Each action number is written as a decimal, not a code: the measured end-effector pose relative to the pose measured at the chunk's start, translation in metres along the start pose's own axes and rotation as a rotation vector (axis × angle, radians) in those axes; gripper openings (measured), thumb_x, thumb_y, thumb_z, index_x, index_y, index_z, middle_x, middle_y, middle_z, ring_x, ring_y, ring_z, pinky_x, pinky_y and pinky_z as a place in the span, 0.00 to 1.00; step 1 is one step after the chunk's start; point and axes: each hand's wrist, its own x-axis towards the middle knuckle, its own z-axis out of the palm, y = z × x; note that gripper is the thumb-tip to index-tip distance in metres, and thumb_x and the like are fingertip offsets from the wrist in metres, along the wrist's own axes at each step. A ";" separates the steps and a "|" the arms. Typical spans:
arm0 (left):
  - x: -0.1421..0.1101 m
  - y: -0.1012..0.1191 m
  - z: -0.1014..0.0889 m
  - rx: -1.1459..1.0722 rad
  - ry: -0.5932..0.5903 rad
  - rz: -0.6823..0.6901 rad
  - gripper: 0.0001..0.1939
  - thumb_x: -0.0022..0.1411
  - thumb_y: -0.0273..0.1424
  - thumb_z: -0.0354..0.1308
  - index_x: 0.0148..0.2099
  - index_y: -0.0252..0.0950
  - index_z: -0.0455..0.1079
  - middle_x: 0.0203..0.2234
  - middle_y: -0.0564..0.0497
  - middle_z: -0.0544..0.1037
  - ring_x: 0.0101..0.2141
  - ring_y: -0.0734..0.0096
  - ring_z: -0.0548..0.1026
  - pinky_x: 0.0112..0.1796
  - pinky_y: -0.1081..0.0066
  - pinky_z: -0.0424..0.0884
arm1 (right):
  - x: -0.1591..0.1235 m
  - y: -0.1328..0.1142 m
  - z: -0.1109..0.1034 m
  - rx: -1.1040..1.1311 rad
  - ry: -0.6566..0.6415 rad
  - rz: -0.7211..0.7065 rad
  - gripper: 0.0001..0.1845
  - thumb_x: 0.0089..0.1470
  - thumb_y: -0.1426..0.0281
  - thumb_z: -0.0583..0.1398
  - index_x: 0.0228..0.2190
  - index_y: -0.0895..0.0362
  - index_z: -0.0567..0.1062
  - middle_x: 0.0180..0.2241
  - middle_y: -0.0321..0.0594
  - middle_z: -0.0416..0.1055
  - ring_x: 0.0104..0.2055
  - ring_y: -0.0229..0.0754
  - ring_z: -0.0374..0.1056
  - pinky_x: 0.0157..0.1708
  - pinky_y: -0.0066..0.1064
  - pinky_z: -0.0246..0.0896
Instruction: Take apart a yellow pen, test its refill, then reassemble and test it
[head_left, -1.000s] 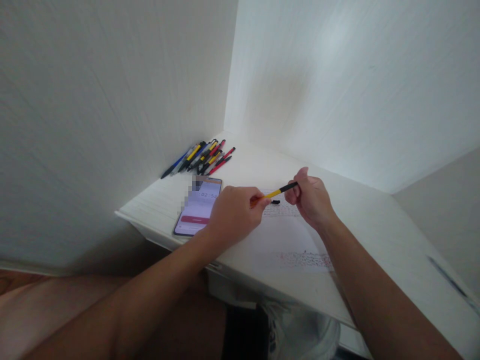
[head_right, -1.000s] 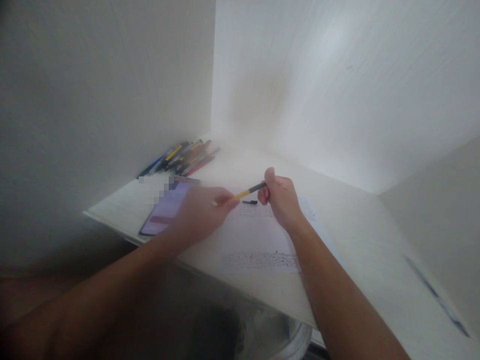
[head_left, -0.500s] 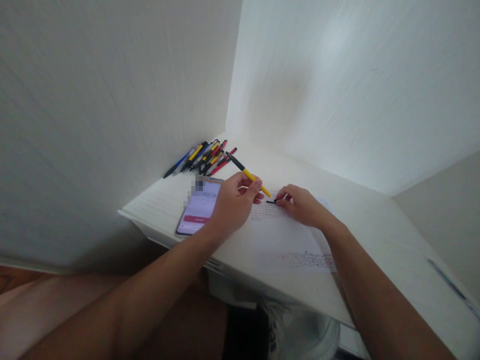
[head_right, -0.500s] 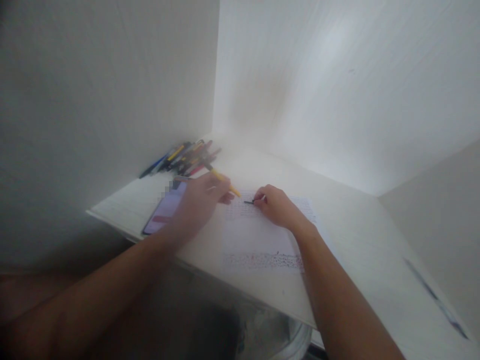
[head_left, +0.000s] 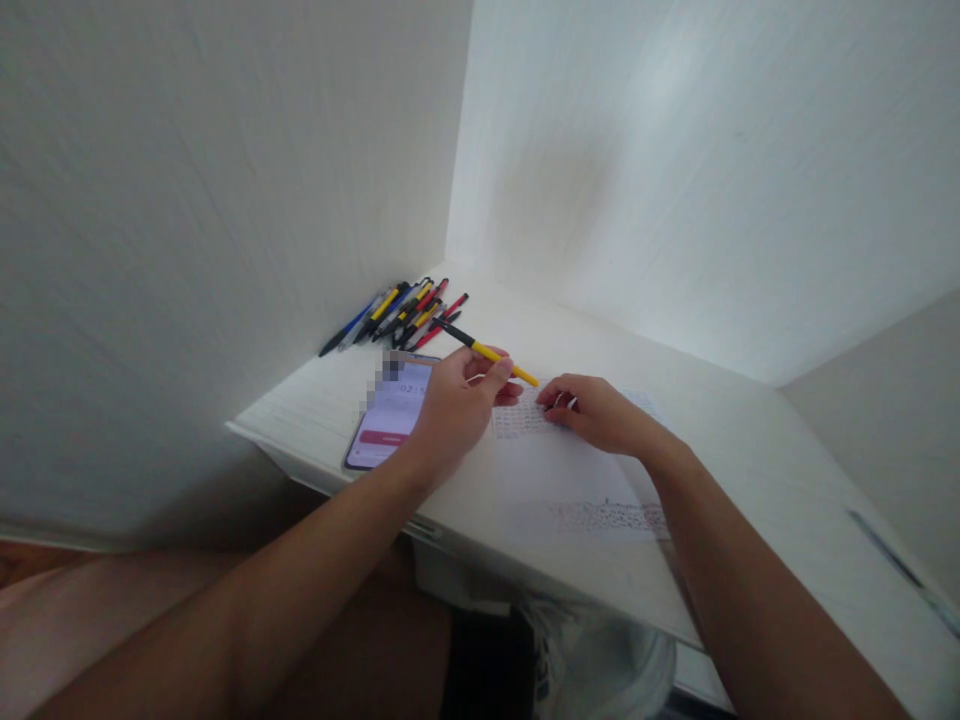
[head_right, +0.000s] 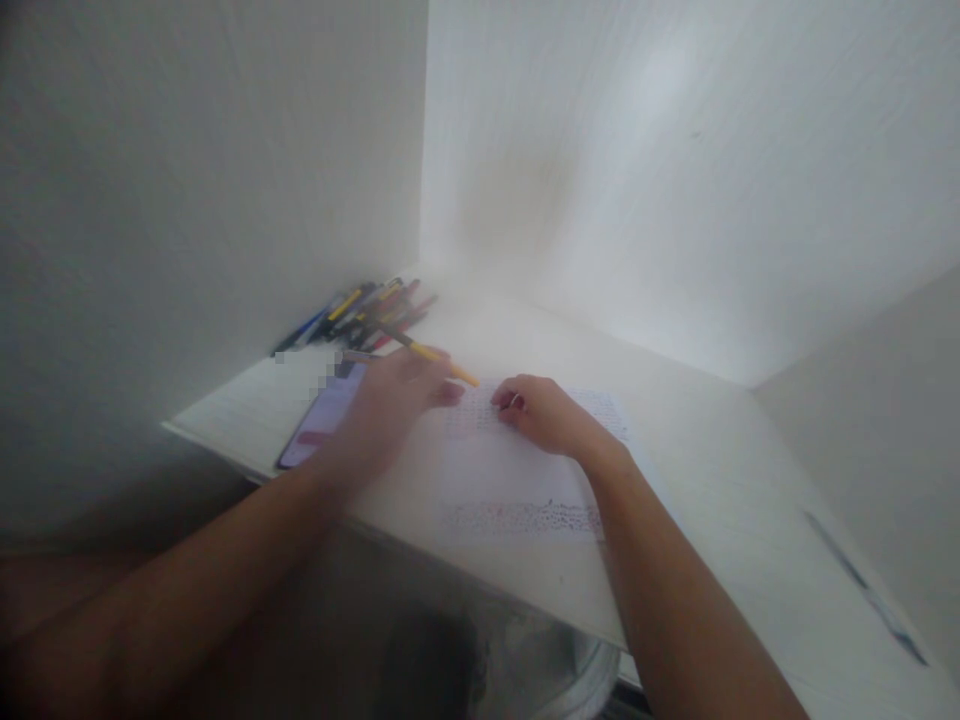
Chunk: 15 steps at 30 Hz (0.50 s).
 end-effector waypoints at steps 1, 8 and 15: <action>0.000 0.000 0.000 -0.008 0.002 -0.005 0.06 0.63 0.27 0.62 0.41 0.31 0.71 0.34 0.48 0.79 0.29 0.75 0.78 0.33 0.74 0.78 | 0.000 0.000 0.000 0.011 -0.001 -0.012 0.09 0.54 0.77 0.62 0.36 0.53 0.79 0.36 0.41 0.78 0.37 0.43 0.72 0.41 0.38 0.67; -0.001 0.000 0.000 -0.049 -0.002 0.004 0.05 0.62 0.26 0.63 0.40 0.31 0.71 0.32 0.49 0.79 0.28 0.75 0.77 0.32 0.73 0.78 | -0.004 0.001 -0.003 -0.033 -0.048 0.027 0.05 0.53 0.74 0.63 0.33 0.53 0.78 0.31 0.40 0.77 0.31 0.42 0.69 0.32 0.35 0.62; 0.001 -0.005 0.000 0.010 0.006 0.023 0.07 0.63 0.29 0.63 0.41 0.31 0.71 0.33 0.47 0.80 0.27 0.72 0.79 0.30 0.72 0.77 | -0.002 -0.009 -0.009 0.218 0.071 -0.027 0.06 0.60 0.68 0.60 0.35 0.54 0.79 0.31 0.40 0.77 0.30 0.39 0.70 0.33 0.35 0.65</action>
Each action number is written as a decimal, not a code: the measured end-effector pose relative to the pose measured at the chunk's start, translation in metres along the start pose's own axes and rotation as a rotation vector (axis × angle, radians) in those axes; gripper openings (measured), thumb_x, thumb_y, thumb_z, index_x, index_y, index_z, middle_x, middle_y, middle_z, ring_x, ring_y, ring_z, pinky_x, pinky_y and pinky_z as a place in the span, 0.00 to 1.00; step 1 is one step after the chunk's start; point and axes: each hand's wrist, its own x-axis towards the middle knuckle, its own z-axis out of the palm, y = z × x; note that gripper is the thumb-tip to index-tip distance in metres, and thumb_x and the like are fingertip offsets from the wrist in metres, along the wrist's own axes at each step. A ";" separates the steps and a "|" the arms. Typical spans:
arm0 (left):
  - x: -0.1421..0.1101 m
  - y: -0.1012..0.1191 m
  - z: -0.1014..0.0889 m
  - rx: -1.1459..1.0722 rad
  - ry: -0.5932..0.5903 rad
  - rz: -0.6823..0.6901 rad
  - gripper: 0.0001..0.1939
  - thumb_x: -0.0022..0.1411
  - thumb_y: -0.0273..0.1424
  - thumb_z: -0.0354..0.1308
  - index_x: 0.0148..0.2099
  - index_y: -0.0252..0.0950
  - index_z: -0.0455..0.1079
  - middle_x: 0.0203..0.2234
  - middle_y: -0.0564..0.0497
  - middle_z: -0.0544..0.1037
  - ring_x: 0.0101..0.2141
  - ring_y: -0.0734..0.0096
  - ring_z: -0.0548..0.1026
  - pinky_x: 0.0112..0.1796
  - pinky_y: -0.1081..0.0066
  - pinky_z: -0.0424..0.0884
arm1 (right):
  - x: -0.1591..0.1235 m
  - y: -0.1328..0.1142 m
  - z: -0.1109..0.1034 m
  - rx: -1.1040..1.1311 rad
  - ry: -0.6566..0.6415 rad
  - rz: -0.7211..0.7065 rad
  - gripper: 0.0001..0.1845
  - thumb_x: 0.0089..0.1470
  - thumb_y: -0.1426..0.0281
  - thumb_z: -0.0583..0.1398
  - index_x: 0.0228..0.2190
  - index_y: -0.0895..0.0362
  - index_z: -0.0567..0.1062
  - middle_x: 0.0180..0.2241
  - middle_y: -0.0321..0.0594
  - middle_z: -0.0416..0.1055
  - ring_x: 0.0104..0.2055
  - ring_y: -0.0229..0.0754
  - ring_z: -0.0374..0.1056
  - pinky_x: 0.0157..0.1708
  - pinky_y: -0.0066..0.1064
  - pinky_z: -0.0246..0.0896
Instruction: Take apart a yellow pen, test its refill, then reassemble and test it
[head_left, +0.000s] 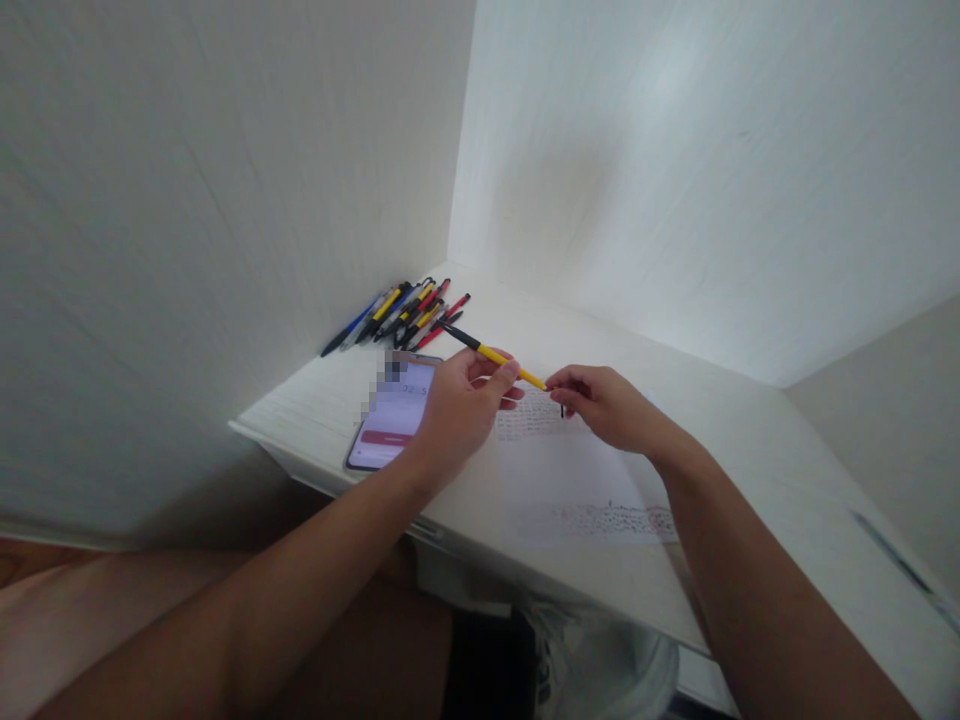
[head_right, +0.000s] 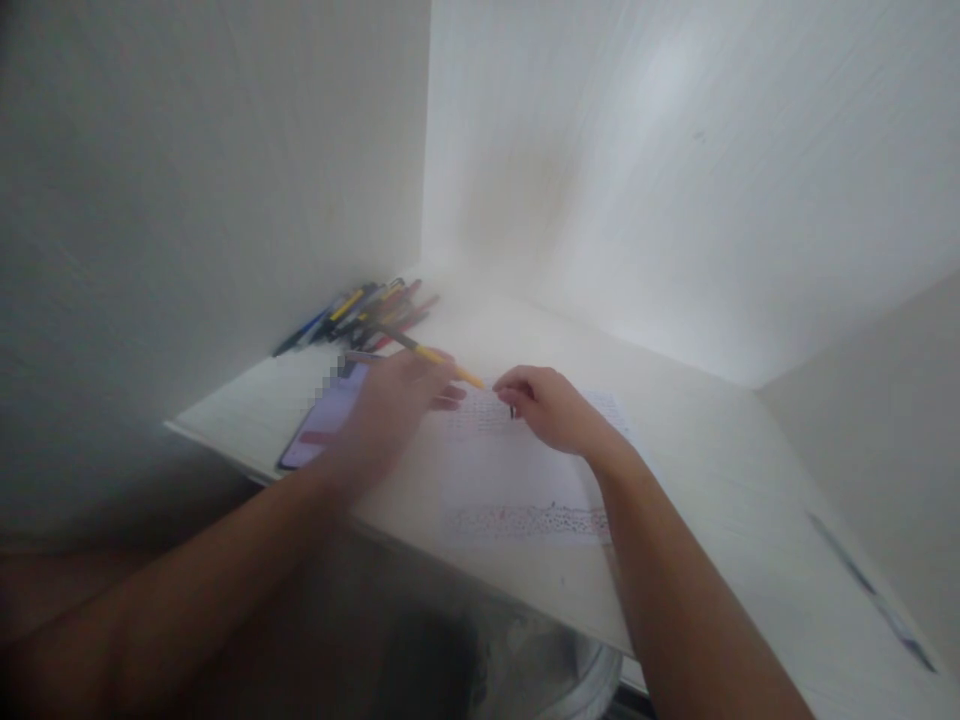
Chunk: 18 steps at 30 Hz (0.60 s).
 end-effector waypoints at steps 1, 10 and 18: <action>0.000 -0.001 0.000 0.015 0.009 0.007 0.07 0.62 0.29 0.63 0.41 0.31 0.71 0.32 0.47 0.80 0.28 0.71 0.79 0.30 0.72 0.77 | 0.001 -0.003 0.000 0.120 0.039 0.001 0.07 0.60 0.66 0.60 0.36 0.55 0.78 0.32 0.40 0.76 0.31 0.39 0.71 0.34 0.35 0.67; 0.001 -0.005 0.000 -0.183 0.066 0.054 0.13 0.56 0.31 0.69 0.40 0.30 0.72 0.32 0.47 0.81 0.34 0.68 0.81 0.38 0.69 0.79 | 0.006 -0.016 0.014 0.741 0.298 0.058 0.13 0.50 0.63 0.71 0.35 0.55 0.77 0.32 0.38 0.77 0.34 0.39 0.76 0.46 0.41 0.75; -0.002 -0.001 0.003 -0.286 0.054 0.048 0.12 0.54 0.32 0.69 0.37 0.30 0.72 0.30 0.46 0.81 0.31 0.66 0.81 0.34 0.68 0.80 | 0.005 -0.014 0.020 0.820 0.300 0.036 0.11 0.48 0.67 0.72 0.33 0.55 0.79 0.32 0.38 0.79 0.34 0.40 0.78 0.45 0.41 0.76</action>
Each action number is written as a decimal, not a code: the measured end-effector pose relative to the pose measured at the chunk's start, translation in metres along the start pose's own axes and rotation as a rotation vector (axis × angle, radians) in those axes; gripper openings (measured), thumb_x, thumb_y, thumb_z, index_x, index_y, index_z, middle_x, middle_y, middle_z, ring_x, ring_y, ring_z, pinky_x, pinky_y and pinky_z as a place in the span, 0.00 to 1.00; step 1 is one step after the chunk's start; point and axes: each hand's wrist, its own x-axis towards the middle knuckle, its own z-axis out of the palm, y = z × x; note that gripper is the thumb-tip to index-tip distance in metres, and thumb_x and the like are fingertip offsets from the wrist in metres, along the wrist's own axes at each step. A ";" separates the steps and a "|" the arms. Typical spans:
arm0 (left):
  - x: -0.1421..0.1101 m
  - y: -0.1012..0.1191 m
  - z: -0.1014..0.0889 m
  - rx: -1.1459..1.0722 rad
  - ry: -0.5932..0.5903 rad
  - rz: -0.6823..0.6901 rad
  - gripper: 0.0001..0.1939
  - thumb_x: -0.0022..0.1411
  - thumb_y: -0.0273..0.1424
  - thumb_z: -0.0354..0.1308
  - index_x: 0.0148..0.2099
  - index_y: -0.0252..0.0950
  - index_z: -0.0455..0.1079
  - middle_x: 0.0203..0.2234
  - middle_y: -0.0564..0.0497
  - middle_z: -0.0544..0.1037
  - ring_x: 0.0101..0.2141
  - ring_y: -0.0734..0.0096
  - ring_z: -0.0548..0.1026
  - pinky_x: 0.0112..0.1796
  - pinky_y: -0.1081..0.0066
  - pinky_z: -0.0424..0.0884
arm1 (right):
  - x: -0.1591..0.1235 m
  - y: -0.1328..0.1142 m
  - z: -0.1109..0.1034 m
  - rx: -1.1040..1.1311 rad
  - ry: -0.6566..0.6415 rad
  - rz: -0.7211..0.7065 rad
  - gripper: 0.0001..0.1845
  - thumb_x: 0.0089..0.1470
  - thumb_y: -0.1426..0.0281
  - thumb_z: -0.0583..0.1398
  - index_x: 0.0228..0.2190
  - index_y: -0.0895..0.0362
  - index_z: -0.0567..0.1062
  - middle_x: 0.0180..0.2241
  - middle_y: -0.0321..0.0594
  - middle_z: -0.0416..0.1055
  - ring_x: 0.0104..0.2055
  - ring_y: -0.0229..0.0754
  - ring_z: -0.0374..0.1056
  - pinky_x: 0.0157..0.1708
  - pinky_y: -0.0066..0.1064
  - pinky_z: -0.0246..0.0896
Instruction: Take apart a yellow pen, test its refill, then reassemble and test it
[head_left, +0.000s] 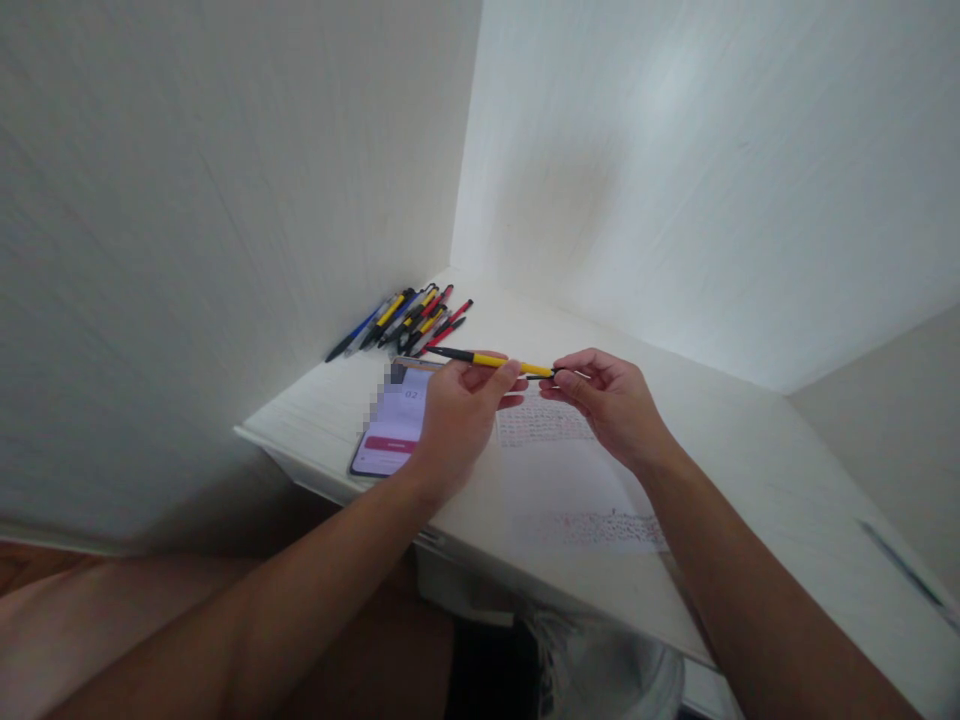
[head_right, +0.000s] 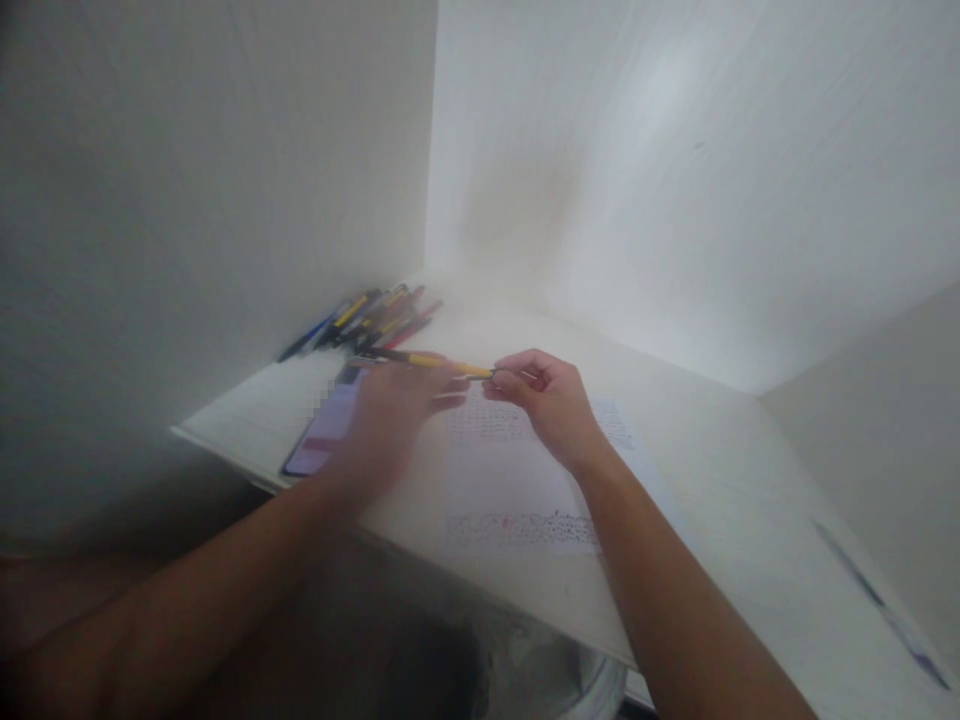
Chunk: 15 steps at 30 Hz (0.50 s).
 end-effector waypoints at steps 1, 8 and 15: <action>0.000 0.000 0.000 -0.003 0.005 0.004 0.13 0.55 0.32 0.69 0.38 0.30 0.72 0.30 0.46 0.81 0.31 0.65 0.81 0.33 0.68 0.80 | 0.000 0.000 0.000 0.001 0.001 -0.001 0.11 0.48 0.67 0.72 0.33 0.55 0.79 0.32 0.38 0.79 0.33 0.40 0.78 0.45 0.41 0.76; -0.001 0.000 0.000 -0.025 0.038 0.010 0.15 0.54 0.33 0.70 0.39 0.30 0.71 0.31 0.47 0.80 0.32 0.65 0.82 0.31 0.70 0.80 | 0.000 -0.002 0.001 0.020 0.045 -0.008 0.12 0.46 0.66 0.73 0.33 0.55 0.79 0.32 0.39 0.80 0.33 0.40 0.77 0.46 0.41 0.75; -0.002 0.001 0.000 -0.023 0.025 -0.005 0.15 0.55 0.34 0.69 0.37 0.30 0.71 0.31 0.46 0.80 0.32 0.64 0.81 0.31 0.69 0.80 | -0.001 -0.002 0.000 0.004 0.026 -0.006 0.13 0.43 0.66 0.74 0.32 0.55 0.80 0.31 0.39 0.80 0.33 0.41 0.78 0.43 0.41 0.75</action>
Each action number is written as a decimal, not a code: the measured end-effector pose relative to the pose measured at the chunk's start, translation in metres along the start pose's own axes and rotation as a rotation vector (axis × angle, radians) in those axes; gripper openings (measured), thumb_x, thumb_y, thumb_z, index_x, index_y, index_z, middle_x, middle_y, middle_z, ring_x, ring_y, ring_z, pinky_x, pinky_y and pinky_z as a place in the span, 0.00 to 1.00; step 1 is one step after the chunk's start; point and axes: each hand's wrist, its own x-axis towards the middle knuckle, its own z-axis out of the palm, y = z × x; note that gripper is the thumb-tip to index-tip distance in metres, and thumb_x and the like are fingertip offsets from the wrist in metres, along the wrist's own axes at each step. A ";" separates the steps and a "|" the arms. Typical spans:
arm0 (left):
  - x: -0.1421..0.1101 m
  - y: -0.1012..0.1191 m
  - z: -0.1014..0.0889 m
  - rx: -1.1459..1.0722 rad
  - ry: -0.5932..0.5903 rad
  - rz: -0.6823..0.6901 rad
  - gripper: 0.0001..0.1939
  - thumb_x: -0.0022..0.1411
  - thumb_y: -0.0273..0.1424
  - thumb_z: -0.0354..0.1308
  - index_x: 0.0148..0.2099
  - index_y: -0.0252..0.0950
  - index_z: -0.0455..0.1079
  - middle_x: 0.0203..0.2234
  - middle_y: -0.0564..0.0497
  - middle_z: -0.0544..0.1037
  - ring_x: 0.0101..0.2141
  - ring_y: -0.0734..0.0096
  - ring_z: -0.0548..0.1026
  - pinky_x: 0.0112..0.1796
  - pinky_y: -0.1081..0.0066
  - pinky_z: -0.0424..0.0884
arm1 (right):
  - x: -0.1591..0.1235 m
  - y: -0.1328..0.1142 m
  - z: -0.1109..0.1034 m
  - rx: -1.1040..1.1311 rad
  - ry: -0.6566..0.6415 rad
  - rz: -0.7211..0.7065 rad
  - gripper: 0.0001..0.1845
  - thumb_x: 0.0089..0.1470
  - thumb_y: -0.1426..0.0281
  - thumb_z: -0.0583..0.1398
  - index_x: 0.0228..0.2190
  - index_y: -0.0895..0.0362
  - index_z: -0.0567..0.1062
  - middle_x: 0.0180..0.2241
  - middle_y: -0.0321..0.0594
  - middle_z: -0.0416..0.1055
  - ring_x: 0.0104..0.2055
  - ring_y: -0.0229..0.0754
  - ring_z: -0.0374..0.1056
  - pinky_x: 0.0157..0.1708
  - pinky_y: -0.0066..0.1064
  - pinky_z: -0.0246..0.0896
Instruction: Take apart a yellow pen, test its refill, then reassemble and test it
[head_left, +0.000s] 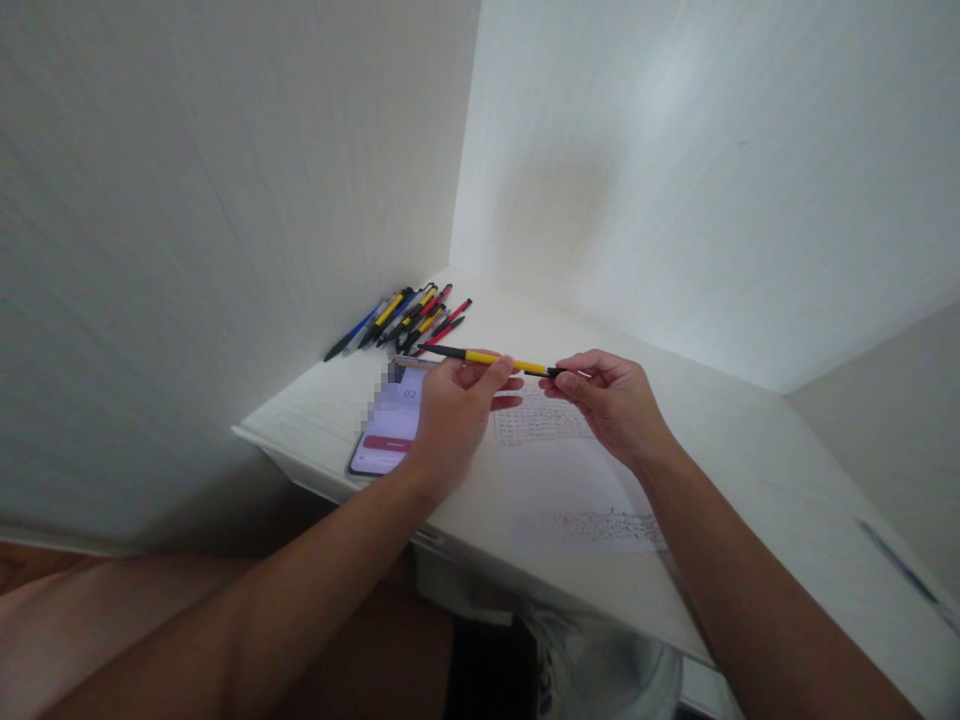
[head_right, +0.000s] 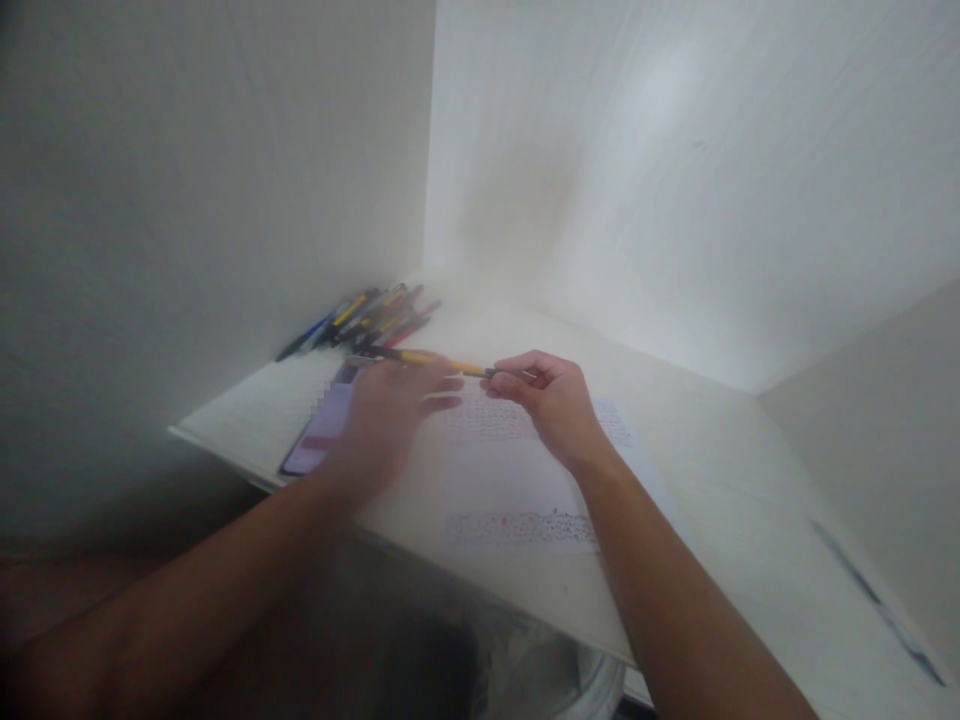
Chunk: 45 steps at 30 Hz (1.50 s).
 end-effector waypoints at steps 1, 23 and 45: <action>0.000 0.000 0.000 0.002 -0.004 -0.004 0.14 0.55 0.34 0.69 0.37 0.31 0.71 0.31 0.46 0.79 0.31 0.65 0.81 0.31 0.68 0.79 | 0.000 0.000 0.000 -0.003 -0.001 0.000 0.13 0.42 0.66 0.74 0.32 0.55 0.80 0.31 0.39 0.80 0.33 0.41 0.78 0.42 0.40 0.75; -0.008 0.001 -0.004 -0.077 -0.369 -0.219 0.12 0.60 0.33 0.67 0.38 0.29 0.72 0.32 0.43 0.80 0.33 0.63 0.81 0.37 0.62 0.80 | -0.003 -0.004 -0.014 -0.009 -0.428 0.095 0.31 0.37 0.69 0.76 0.47 0.50 0.79 0.29 0.32 0.73 0.29 0.35 0.69 0.31 0.30 0.67; -0.004 0.002 -0.007 0.243 -0.431 -0.379 0.19 0.64 0.46 0.58 0.34 0.35 0.72 0.21 0.48 0.75 0.21 0.66 0.76 0.23 0.69 0.74 | -0.009 0.003 0.010 -0.931 -0.029 -0.508 0.12 0.63 0.64 0.58 0.36 0.52 0.81 0.33 0.40 0.78 0.34 0.41 0.72 0.38 0.36 0.65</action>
